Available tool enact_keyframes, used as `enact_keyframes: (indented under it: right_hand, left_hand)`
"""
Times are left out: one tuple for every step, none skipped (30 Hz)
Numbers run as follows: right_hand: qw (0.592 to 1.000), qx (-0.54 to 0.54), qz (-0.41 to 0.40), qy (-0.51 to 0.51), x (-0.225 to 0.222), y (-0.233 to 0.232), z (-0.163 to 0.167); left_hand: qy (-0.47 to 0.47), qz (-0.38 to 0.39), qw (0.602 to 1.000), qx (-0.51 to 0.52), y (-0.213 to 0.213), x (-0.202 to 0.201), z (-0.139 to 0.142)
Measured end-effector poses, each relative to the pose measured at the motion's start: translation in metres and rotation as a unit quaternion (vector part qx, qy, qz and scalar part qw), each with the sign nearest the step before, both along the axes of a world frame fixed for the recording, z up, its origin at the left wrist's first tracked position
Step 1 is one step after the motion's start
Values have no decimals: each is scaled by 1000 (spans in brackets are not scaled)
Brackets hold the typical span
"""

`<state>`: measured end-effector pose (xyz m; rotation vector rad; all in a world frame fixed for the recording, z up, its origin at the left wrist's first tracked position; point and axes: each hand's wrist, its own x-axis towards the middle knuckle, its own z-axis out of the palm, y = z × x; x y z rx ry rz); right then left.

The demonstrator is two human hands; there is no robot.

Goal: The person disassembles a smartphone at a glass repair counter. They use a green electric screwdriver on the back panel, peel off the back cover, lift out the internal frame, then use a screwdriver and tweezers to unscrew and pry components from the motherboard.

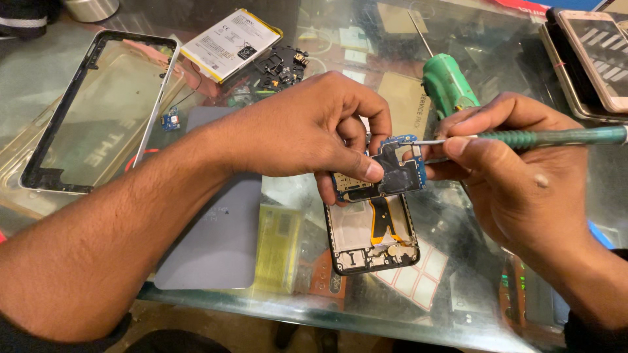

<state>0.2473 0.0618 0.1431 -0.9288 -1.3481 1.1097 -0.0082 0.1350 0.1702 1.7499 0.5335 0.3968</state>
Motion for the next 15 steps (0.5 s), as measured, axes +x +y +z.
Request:
enact_keyframes:
  right_hand:
    - [1000, 1, 1, -2, 0, 0, 0]
    - [1000, 2, 3, -4, 0, 0, 0]
    - [1000, 3, 5, -5, 0, 0, 0]
    - [1000, 3, 6, -5, 1, 0, 0]
    - [1000, 4, 7, -6, 1, -1, 0]
    - [1000, 5, 9, -6, 1, -1, 0]
    - [1000, 7, 12, -7, 1, 0, 0]
    - [1000, 9, 16, -8, 1, 0, 0]
    - [1000, 9, 16, -6, 1, 0, 0]
    - [1000, 9, 17, -4, 1, 0, 0]
    - [1000, 9, 17, -2, 1, 0, 0]
    - [1000, 9, 15, -6, 1, 0, 1]
    - [1000, 8, 13, -10, 1, -1, 1]
    - [1000, 7, 11, -13, 0, 0, 1]
    - [1000, 4, 7, -15, 0, -1, 1]
  left_hand:
    - [0, -1, 1000, 0, 0, 0, 0]
    - [1, -1, 1000, 0, 0, 0, 0]
    - [1, -1, 1000, 0, 0, -1, 0]
    - [2, -1, 1000, 0, 0, -1, 0]
    - [0, -2, 1000, -1, 0, -1, 0]
    - [-1, -3, 1000, -2, 1, 0, -1]
    - [-3, -4, 1000, -3, 1, 0, -1]
    - [-3, -5, 1000, -3, 1, 0, -1]
    - [-4, -5, 1000, -4, 1, 0, -1]
    - [-5, -6, 1000, -5, 1, 0, -1]
    - [-4, -5, 1000, -6, 1, 0, -1]
    - [-3, -5, 1000, -6, 1, 0, -1]
    - [-1, -4, 1000, -7, 0, 0, -1]
    - [-1, -3, 1000, -7, 0, 0, -1]
    - [-1, -2, 1000, -7, 0, 0, -1]
